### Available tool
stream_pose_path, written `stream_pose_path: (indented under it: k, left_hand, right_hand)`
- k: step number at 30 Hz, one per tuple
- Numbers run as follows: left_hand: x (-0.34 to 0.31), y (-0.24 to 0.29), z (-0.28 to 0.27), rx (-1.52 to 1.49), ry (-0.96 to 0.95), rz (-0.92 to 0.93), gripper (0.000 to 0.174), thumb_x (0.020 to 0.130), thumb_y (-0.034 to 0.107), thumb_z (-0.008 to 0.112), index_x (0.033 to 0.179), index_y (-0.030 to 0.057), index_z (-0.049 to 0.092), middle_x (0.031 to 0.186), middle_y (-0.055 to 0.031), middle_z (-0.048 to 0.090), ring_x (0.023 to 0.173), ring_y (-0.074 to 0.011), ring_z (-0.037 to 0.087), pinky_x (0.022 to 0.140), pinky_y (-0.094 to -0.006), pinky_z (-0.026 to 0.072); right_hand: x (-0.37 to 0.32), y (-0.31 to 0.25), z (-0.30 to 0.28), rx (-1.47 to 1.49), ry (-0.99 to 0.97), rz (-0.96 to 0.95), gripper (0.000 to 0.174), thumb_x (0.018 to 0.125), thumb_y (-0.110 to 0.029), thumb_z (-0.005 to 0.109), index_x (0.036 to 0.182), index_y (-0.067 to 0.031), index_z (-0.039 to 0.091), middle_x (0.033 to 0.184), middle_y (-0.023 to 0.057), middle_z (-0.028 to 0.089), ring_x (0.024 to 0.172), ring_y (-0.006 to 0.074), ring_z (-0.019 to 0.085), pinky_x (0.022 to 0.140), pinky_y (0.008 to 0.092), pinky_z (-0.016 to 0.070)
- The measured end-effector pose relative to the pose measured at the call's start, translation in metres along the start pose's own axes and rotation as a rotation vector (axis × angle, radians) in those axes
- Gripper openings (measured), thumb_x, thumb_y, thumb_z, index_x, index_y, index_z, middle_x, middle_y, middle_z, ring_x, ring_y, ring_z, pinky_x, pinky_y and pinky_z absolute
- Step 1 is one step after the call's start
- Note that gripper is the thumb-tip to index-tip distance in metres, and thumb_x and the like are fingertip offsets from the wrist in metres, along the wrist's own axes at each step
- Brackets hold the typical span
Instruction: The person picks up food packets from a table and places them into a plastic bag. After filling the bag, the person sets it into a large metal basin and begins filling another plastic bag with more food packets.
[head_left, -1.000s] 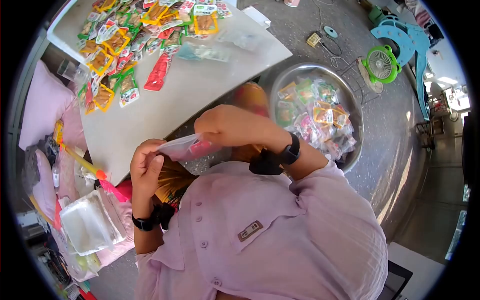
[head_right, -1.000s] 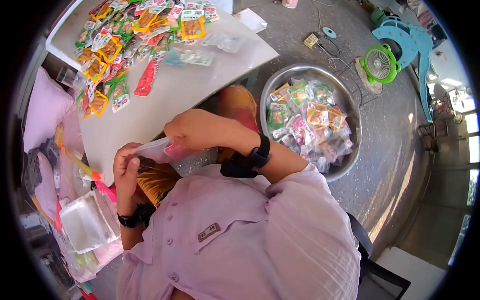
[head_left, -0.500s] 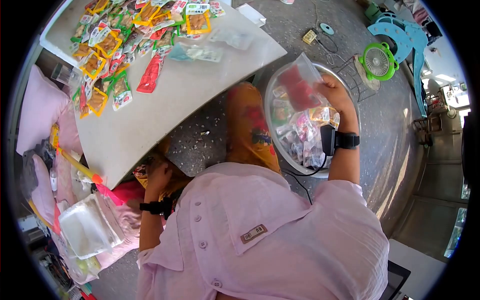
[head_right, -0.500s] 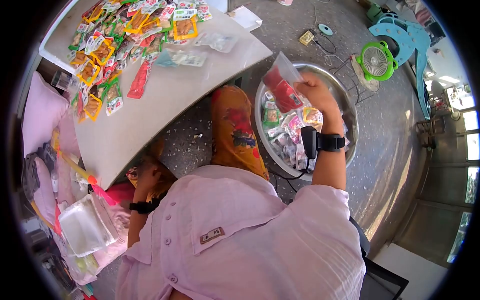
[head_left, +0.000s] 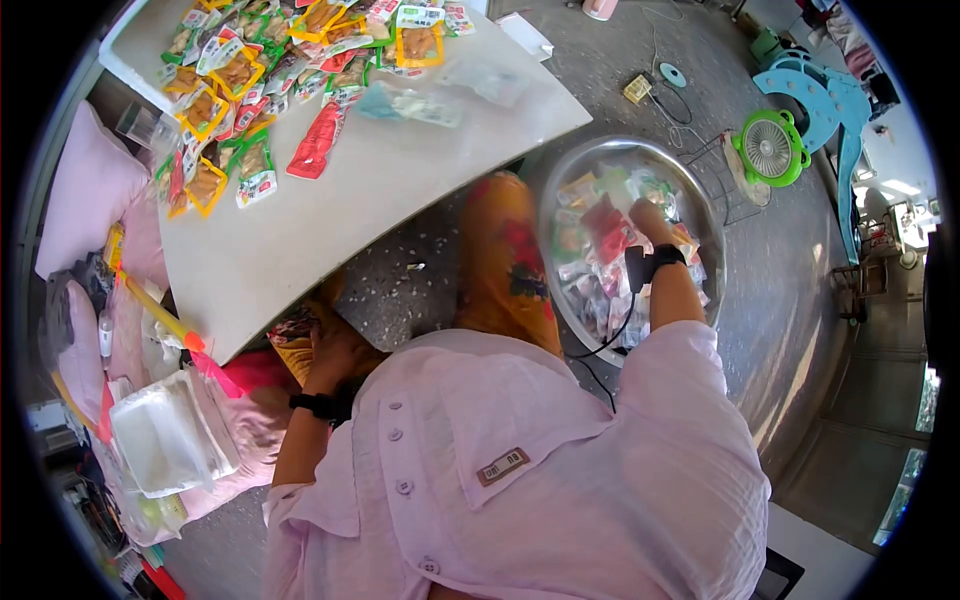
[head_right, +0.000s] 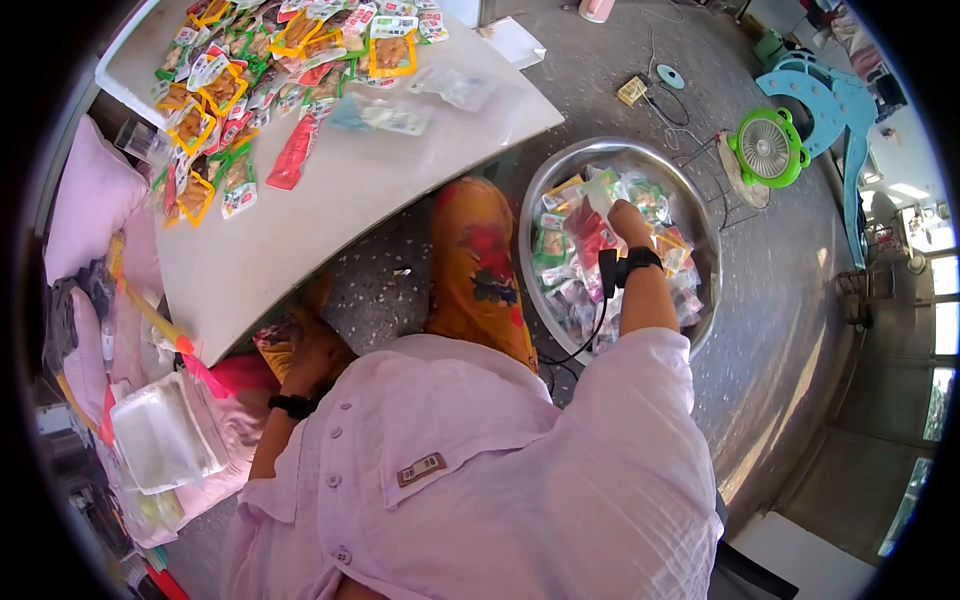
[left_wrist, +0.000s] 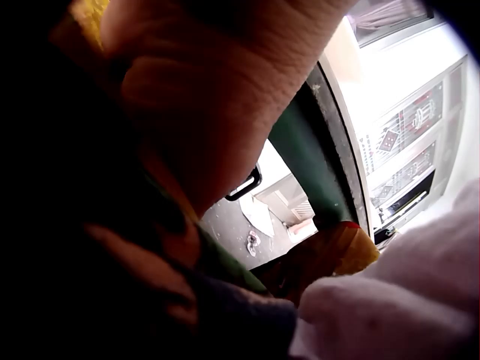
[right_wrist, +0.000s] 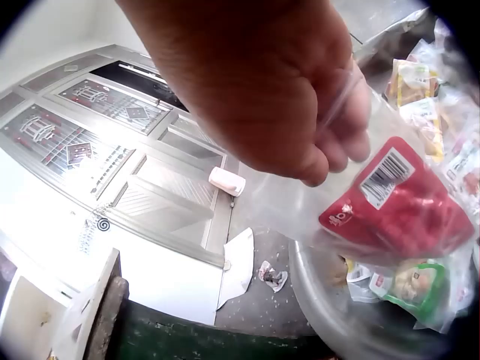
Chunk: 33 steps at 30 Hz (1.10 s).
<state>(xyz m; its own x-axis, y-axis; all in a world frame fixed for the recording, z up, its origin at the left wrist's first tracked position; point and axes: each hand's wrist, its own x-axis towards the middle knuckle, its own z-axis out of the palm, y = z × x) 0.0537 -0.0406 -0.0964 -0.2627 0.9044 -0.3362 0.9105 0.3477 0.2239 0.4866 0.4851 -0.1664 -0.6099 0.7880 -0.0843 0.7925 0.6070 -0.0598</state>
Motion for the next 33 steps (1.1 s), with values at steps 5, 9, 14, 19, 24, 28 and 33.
stream_pose_path:
  k: [5, 9, 14, 19, 24, 28, 33]
  left_hand:
    - [0.006, 0.008, 0.001, -0.031, 0.045, 0.086, 0.020, 0.070, 0.031, 0.052, 0.076, 0.0147, 0.063, 0.087, -0.0056, 0.058, 0.091, -0.0229, 0.049, 0.083, -0.0494, 0.0262]
    - [0.008, 0.003, 0.007, 0.037, 0.019, 0.064, 0.023, 0.067, 0.032, 0.054, 0.069, 0.0110, 0.064, 0.074, -0.0078, 0.059, 0.081, -0.0264, 0.051, 0.077, -0.0433, 0.0317]
    - [0.003, 0.002, 0.013, 0.099, 0.048, 0.084, 0.028, 0.071, 0.035, 0.050, 0.065, 0.0105, 0.062, 0.066, -0.0061, 0.059, 0.075, -0.0247, 0.053, 0.076, -0.0428, 0.0316]
    - [0.003, 0.002, 0.004, -0.128, 0.016, -0.062, 0.029, 0.073, 0.033, 0.048, 0.065, 0.0080, 0.061, 0.066, -0.0089, 0.058, 0.075, -0.0254, 0.054, 0.071, -0.0397, 0.0360]
    - [-0.014, -0.011, -0.046, -0.773, 0.021, -0.102, 0.024, 0.078, 0.025, 0.049, 0.081, 0.0028, 0.058, 0.075, -0.0073, 0.058, 0.075, -0.0193, 0.054, 0.066, -0.0295, 0.0420]
    - [-0.048, -0.029, -0.111, -0.945, 0.322, -0.136, 0.022, 0.078, 0.022, 0.052, 0.088, 0.0024, 0.055, 0.082, -0.0095, 0.058, 0.077, -0.0214, 0.055, 0.067, -0.0319, 0.0431]
    - [-0.098, -0.083, -0.147, -0.483, 1.065, -0.584, 0.019, 0.073, 0.014, 0.058, 0.088, 0.0013, 0.054, 0.084, -0.0132, 0.057, 0.079, -0.0253, 0.054, 0.071, -0.0311, 0.0418]
  right_hand:
    - [-0.003, -0.048, -0.049, 0.090, 0.187, 0.125, 0.017, 0.076, -0.013, 0.042, 0.078, -0.0005, 0.053, 0.077, 0.0229, 0.057, 0.075, 0.0381, 0.055, 0.067, 0.0446, 0.0438]
    - [0.001, -0.071, -0.013, 0.203, 0.067, 0.121, 0.016, 0.074, -0.012, 0.041, 0.076, -0.0002, 0.052, 0.076, 0.0236, 0.056, 0.075, 0.0398, 0.054, 0.065, 0.0443, 0.0437]
    - [0.014, -0.113, -0.011, 0.391, 0.091, 0.004, 0.016, 0.072, -0.013, 0.046, 0.079, -0.0006, 0.055, 0.074, 0.0181, 0.058, 0.071, 0.0314, 0.056, 0.065, 0.0370, 0.0443]
    - [0.042, -0.158, -0.048, 0.692, 0.310, -0.121, 0.012, 0.075, -0.008, 0.049, 0.082, 0.0004, 0.054, 0.069, 0.0084, 0.053, 0.064, 0.0167, 0.051, 0.061, 0.0282, 0.0428]
    - [0.010, -0.268, -0.121, 0.775, 0.487, -0.249, 0.013, 0.077, -0.007, 0.051, 0.086, 0.0009, 0.053, 0.079, 0.0119, 0.055, 0.069, 0.0212, 0.052, 0.063, 0.0301, 0.0417]
    - [-0.008, -0.319, -0.128, 0.842, 0.535, -0.384, 0.012, 0.077, -0.006, 0.050, 0.087, 0.0009, 0.052, 0.079, 0.0131, 0.055, 0.070, 0.0230, 0.053, 0.063, 0.0298, 0.0420]
    - [-0.020, -0.358, -0.130, 0.709, 0.581, -0.518, 0.010, 0.076, -0.004, 0.050, 0.085, 0.0000, 0.053, 0.077, 0.0147, 0.054, 0.069, 0.0284, 0.053, 0.064, 0.0321, 0.0423]
